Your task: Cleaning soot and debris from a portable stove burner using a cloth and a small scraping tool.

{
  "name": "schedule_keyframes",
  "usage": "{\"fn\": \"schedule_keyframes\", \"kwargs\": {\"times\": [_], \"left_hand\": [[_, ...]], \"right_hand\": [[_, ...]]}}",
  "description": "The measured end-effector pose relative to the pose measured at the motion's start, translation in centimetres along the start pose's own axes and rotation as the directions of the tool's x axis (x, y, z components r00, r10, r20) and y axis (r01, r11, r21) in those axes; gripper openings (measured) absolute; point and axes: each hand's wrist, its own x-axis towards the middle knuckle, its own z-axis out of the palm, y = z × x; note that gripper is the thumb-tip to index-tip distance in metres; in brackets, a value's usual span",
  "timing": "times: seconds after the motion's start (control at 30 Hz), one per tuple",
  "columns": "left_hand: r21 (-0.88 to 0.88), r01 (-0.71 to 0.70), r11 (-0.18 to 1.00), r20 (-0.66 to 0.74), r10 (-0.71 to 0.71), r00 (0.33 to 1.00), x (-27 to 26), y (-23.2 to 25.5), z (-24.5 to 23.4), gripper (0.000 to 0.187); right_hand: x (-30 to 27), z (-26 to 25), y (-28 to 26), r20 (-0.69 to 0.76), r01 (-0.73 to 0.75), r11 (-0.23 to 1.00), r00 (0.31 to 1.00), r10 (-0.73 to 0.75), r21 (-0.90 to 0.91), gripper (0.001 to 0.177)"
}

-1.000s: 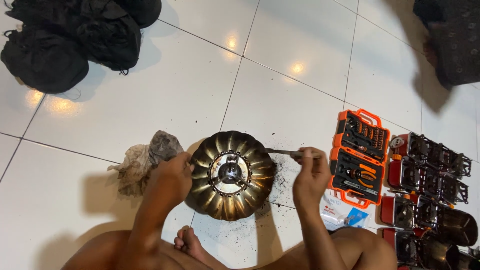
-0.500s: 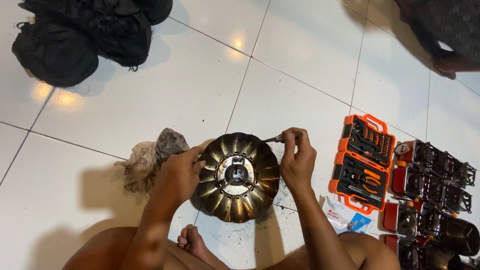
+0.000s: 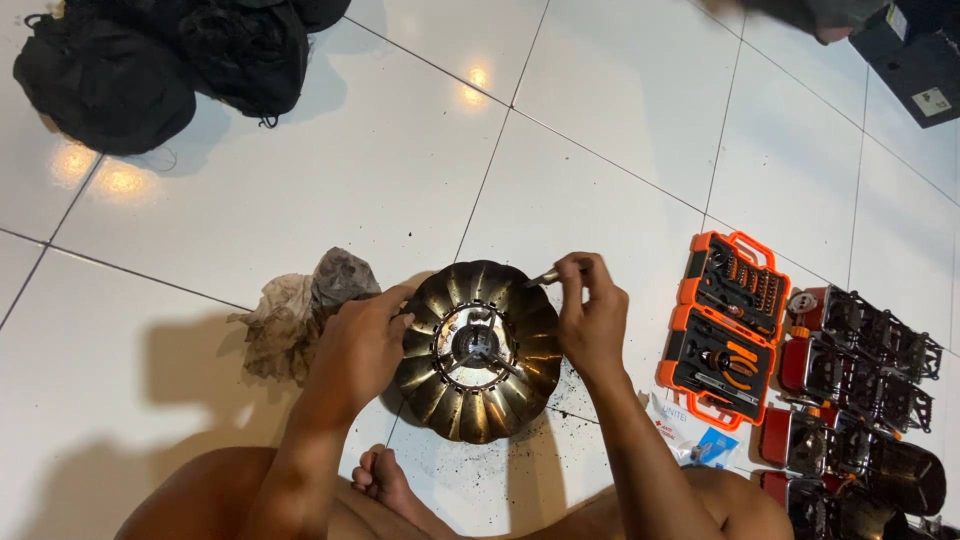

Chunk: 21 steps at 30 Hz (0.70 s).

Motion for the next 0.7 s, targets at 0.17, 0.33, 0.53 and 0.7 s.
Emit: {"fn": "schedule_keyframes", "kwargs": {"times": [0.17, 0.33, 0.53, 0.7], "left_hand": [[-0.038, 0.016, 0.999, 0.029, -0.015, 0.999, -0.1, 0.5, -0.5, 0.039], [-0.024, 0.017, 1.000, 0.046, -0.016, 0.999, -0.4, 1.5, -0.9, 0.039], [-0.031, 0.032, 0.999, 0.051, -0.030, 0.998, -0.5, 2.0, -1.2, 0.040], [-0.021, 0.040, 0.999, 0.063, -0.038, 0.997, 0.2, 0.6, -0.4, 0.040]], "right_hand": [[0.2, 0.2, 0.6, 0.007, -0.017, 1.000, 1.000, 0.017, 0.025, 0.015], [0.3, 0.1, -0.4, 0.042, -0.032, 0.999, 0.999, 0.030, 0.037, 0.015], [0.6, 0.5, 1.0, 0.008, -0.006, 0.996, 1.000, 0.005, 0.087, 0.017], [0.7, 1.2, 1.6, 0.027, 0.023, 0.997, 0.999, -0.025, 0.077, 0.015]]}}
